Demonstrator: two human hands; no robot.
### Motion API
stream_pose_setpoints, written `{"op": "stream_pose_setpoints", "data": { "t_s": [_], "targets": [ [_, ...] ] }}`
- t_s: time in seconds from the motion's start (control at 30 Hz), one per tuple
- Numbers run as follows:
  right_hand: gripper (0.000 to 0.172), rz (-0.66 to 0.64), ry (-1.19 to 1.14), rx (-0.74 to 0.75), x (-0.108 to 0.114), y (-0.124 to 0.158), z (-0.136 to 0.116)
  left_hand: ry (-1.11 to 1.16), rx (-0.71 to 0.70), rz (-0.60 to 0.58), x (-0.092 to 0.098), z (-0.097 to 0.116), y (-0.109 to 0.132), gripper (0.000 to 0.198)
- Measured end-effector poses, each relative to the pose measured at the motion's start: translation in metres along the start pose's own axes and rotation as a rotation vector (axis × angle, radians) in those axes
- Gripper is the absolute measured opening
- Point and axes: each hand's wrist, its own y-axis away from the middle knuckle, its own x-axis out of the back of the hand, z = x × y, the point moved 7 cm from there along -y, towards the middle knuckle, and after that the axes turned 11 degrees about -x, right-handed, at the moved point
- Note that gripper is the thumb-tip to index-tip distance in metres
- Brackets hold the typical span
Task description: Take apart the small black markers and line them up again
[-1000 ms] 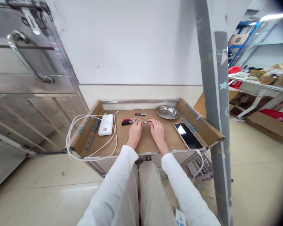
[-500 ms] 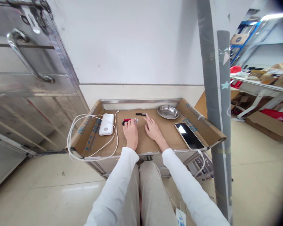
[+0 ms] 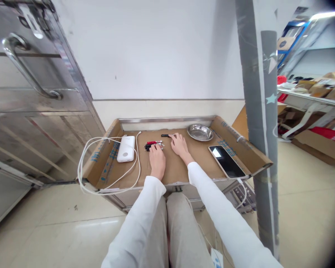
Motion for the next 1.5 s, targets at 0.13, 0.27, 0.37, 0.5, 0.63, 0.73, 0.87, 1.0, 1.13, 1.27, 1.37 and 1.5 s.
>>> {"op": "stream_pose_setpoints", "data": {
  "t_s": [0.13, 0.27, 0.37, 0.5, 0.63, 0.73, 0.87, 1.0, 1.13, 1.27, 1.37, 1.5],
  "targets": [
    [0.040, 0.015, 0.001, -0.007, -0.003, -0.003, 0.004, -0.004, 0.039, 0.003, 0.002, 0.001, 0.000, 0.027],
    [0.031, 0.038, 0.010, -0.012, 0.000, 0.000, 0.005, -0.014, -0.041, -0.009, -0.001, 0.011, -0.006, 0.030],
    [0.026, 0.056, 0.034, -0.023, 0.003, 0.005, 0.007, -0.030, -0.109, -0.040, -0.008, 0.018, -0.011, 0.034],
    [0.021, 0.072, 0.054, -0.027, 0.008, 0.013, 0.009, -0.030, -0.153, -0.052, -0.013, 0.023, -0.014, 0.036],
    [0.020, 0.086, 0.057, -0.073, 0.012, 0.021, 0.016, -0.041, -0.152, -0.040, -0.014, 0.024, -0.019, 0.034],
    [0.019, 0.098, 0.060, -0.116, 0.015, 0.025, 0.021, -0.075, -0.125, -0.042, -0.015, 0.024, -0.027, 0.034],
    [0.018, 0.102, 0.060, -0.143, 0.017, 0.027, 0.025, -0.083, -0.143, -0.070, -0.019, 0.024, -0.036, 0.035],
    [0.019, 0.080, 0.051, -0.143, 0.018, 0.027, 0.024, -0.070, -0.181, -0.049, -0.023, 0.025, -0.037, 0.033],
    [0.021, 0.071, 0.027, -0.083, 0.018, 0.028, 0.021, -0.015, -0.287, -0.087, -0.031, 0.030, -0.039, 0.026],
    [0.025, 0.044, -0.022, -0.098, 0.015, 0.026, 0.025, 0.147, -0.362, -0.159, -0.041, 0.035, -0.041, 0.020],
    [0.028, 0.019, -0.069, -0.105, 0.012, 0.024, 0.028, 0.198, -0.369, -0.157, -0.043, 0.034, -0.041, 0.019],
    [0.031, 0.023, -0.121, -0.064, 0.013, 0.024, 0.026, 0.224, -0.355, -0.160, -0.045, 0.033, -0.040, 0.020]
  ]
}}
